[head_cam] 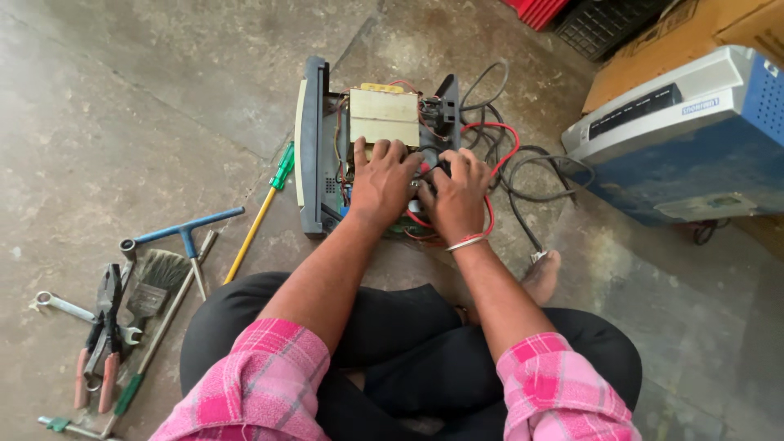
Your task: The person sits on the floor and works on the internal components of an open electronic device, likely a power supply. They use their hands to adjust wires and components on the circuit board, occasionally using a screwdriver to tighten connections.
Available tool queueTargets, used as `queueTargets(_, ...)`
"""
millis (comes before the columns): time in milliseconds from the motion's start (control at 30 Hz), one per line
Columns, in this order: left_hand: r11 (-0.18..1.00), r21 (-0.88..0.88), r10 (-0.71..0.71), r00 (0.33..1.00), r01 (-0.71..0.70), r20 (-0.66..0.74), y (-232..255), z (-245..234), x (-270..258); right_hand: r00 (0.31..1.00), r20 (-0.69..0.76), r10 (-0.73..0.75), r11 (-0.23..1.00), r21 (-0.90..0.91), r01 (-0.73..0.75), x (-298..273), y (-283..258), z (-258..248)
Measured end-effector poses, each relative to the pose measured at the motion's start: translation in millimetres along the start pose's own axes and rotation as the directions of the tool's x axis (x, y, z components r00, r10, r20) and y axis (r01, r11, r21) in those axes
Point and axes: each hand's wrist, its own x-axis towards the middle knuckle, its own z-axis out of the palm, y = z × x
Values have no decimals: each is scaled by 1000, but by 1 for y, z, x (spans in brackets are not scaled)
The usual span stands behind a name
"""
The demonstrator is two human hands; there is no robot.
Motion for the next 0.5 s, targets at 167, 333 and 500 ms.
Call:
queueTargets(167, 997, 3, -80, 995, 80, 60, 19, -30, 3, 999, -32, 4, 1000, 26, -4, -6, 5, 6)
queueTargets(333, 836, -544, 31, 996, -71, -83, 82, -116, 7, 994, -106, -23, 998, 50, 28, -11, 20, 19)
queueTargets(500, -120, -977, 422, 900, 177, 111, 163, -230, -71, 993, -119, -9, 999, 47, 15, -9, 15, 16)
